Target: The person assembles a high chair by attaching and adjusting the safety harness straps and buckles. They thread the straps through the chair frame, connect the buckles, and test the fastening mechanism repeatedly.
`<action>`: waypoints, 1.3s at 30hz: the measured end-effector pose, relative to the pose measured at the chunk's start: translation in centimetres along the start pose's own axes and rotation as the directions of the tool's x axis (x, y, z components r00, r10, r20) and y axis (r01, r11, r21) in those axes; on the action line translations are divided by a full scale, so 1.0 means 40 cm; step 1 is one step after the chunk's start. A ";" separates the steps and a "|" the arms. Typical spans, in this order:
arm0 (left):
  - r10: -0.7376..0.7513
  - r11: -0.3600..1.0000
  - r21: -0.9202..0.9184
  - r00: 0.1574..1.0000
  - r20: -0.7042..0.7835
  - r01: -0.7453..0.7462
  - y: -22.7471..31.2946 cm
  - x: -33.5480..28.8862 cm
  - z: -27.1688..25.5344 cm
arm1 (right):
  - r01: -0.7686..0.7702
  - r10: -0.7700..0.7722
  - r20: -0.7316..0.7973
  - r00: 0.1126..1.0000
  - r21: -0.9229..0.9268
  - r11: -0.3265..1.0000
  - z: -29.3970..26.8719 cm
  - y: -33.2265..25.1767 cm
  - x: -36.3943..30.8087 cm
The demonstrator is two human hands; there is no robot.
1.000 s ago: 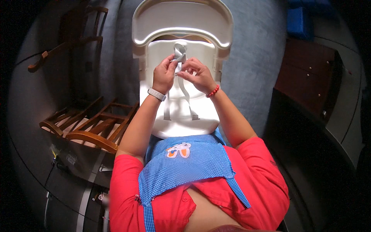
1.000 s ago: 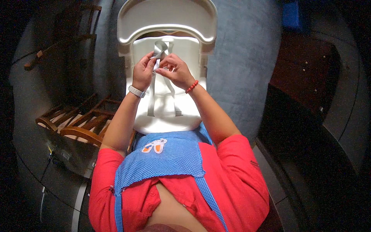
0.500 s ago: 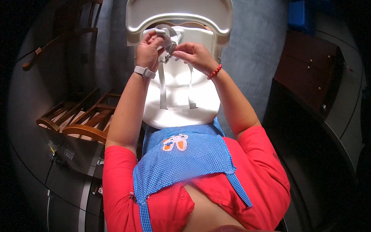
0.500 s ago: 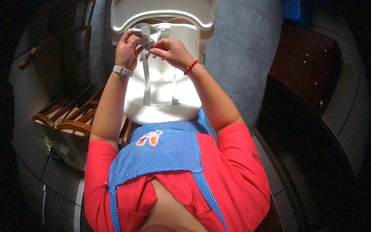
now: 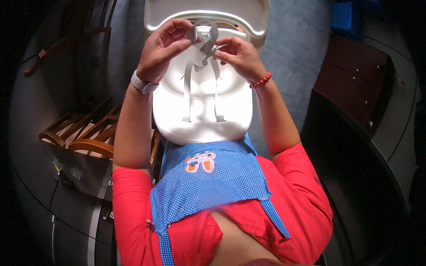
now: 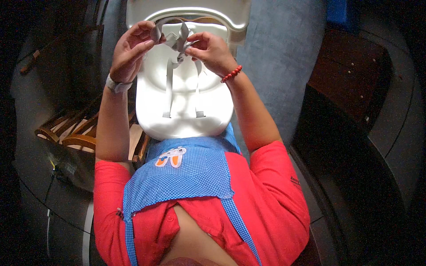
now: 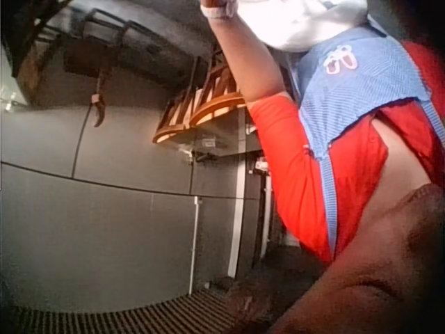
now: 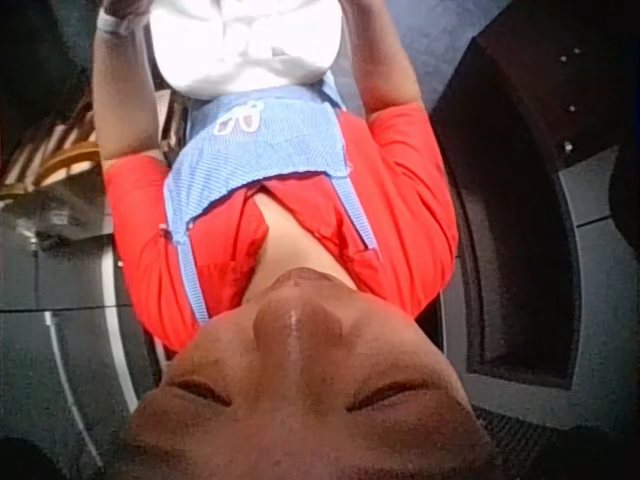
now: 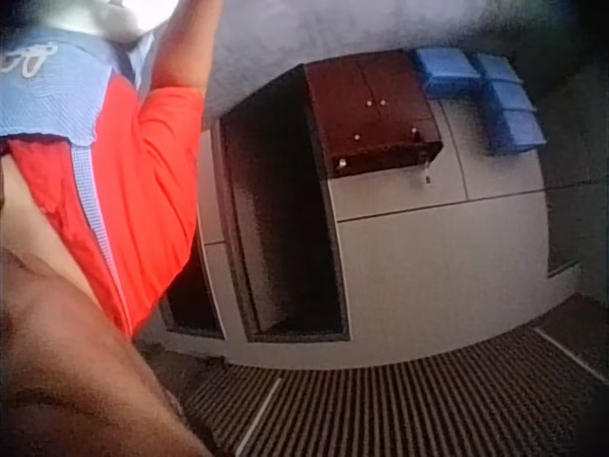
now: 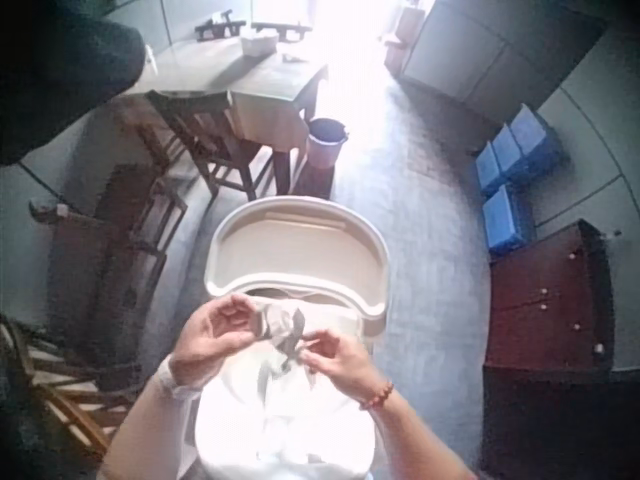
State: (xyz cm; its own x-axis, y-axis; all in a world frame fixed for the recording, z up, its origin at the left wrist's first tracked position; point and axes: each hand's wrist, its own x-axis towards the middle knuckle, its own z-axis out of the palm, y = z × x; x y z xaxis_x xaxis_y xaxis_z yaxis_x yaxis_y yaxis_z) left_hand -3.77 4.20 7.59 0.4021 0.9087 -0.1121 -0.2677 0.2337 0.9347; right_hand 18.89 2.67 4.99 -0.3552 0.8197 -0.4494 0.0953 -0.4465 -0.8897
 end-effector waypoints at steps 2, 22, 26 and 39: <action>-0.005 0.995 0.100 1.000 0.026 0.002 0.042 -0.009 0.007 | 0.055 -0.055 0.013 0.998 0.019 0.998 -0.010 -0.017 -0.002; -0.257 0.963 -0.178 0.898 -0.357 0.205 -0.115 0.032 -0.110 | 0.093 -0.070 0.237 0.969 -0.087 0.992 -0.011 0.003 0.002; -0.336 0.933 -0.246 0.884 -0.326 0.263 -0.142 0.024 -0.095 | 0.339 -0.389 0.201 0.899 0.242 0.909 -0.006 -0.015 0.005; -0.333 0.935 -0.243 0.876 -0.350 0.258 -0.101 0.050 -0.041 | 0.184 -0.294 0.302 0.907 0.344 0.921 -0.037 -0.040 -0.004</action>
State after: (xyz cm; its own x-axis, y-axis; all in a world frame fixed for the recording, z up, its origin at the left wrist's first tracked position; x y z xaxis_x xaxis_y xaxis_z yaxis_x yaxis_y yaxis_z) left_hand -3.31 5.65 3.03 0.1351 0.8390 -0.5271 -0.3589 0.5373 0.7632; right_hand 20.17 3.77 6.36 -0.6306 0.7665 -0.1217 -0.2978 -0.3838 -0.8741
